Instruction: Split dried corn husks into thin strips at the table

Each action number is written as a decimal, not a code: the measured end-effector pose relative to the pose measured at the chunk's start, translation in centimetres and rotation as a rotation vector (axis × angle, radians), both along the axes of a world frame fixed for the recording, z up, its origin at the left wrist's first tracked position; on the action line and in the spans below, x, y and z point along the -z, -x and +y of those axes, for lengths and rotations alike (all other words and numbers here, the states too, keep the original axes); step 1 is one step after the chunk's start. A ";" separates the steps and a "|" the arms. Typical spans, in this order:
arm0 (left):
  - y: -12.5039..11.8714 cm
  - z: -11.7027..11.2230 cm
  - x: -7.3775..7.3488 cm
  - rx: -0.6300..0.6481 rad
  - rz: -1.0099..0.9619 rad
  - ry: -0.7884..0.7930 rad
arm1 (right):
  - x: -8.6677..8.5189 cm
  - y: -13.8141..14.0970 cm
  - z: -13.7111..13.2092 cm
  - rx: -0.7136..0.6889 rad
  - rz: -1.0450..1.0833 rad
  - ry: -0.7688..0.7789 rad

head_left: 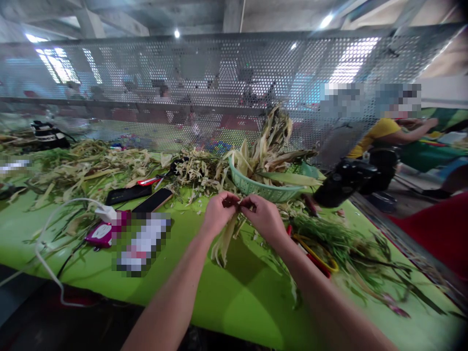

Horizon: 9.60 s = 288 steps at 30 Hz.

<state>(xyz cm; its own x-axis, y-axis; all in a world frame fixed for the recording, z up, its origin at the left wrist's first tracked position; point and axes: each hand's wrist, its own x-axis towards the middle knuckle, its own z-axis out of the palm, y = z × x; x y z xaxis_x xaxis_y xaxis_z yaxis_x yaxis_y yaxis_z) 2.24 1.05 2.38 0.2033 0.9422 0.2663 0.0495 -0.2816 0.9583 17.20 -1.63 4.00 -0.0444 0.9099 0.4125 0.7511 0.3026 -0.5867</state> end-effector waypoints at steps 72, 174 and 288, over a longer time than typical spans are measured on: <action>0.3 0.1 0.2 0.206 -0.600 0.292 | -0.9 0.1 0.0 -0.323 1.292 0.426; -0.3 -0.8 -0.3 -0.071 0.119 -0.209 | -0.1 -0.2 0.1 0.001 -0.048 -0.113; -0.3 -0.9 -0.2 0.344 -0.290 0.231 | -0.2 -0.4 0.6 -0.180 1.144 0.345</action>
<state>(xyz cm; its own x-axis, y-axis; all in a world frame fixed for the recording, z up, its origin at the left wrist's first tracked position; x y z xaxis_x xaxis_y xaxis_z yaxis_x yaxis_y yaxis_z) 2.49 0.17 2.57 0.4612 0.8745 0.1499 -0.2859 -0.0134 0.9582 17.64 -1.06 4.19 0.0506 0.9982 0.0327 -0.2926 0.0461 -0.9551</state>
